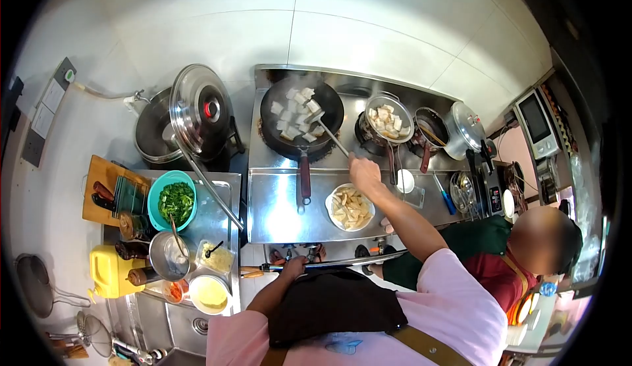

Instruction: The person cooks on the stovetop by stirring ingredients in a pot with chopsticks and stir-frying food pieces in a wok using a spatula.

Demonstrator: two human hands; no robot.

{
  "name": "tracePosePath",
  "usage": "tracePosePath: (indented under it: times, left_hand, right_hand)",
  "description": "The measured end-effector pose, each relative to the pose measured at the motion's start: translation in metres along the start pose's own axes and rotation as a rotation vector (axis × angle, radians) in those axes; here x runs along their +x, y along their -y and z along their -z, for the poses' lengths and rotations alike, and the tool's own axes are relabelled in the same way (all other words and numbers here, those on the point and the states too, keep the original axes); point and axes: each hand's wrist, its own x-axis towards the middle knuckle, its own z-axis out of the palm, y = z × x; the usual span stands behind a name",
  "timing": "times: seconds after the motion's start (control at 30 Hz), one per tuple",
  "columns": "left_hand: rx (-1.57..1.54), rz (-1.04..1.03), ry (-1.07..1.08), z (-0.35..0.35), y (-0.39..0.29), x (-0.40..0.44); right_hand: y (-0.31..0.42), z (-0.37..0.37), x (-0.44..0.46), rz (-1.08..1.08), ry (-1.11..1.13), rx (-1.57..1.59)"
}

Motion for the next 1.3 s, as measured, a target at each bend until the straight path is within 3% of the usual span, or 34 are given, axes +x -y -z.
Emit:
tracePosePath:
  times: [0.13, 0.4, 0.53, 0.7, 0.8, 1.3]
  left_hand:
    - [0.045, 0.004, 0.065, 0.009, -0.004, 0.003]
    - [0.038, 0.028, 0.035, 0.001, 0.006, 0.009]
    - [0.037, -0.063, 0.022, -0.007, 0.014, 0.008]
    - [-0.004, 0.043, 0.064, -0.002, 0.008, 0.006]
    - [0.012, 0.051, 0.060, 0.001, 0.007, 0.007]
    - [0.040, 0.005, 0.023, -0.004, 0.009, 0.007]
  right_hand:
    - [0.000, -0.013, 0.018, 0.039, -0.029, -0.004]
    - [-0.006, 0.036, 0.003, -0.014, 0.035, -0.075]
    - [0.003, 0.026, 0.010, 0.016, -0.022, -0.024]
    - [0.001, -0.002, 0.025, 0.042, -0.009, -0.011]
    - [-0.007, 0.000, 0.011, 0.037, -0.124, 0.060]
    - [0.000, -0.003, 0.040, 0.030, -0.102, 0.018]
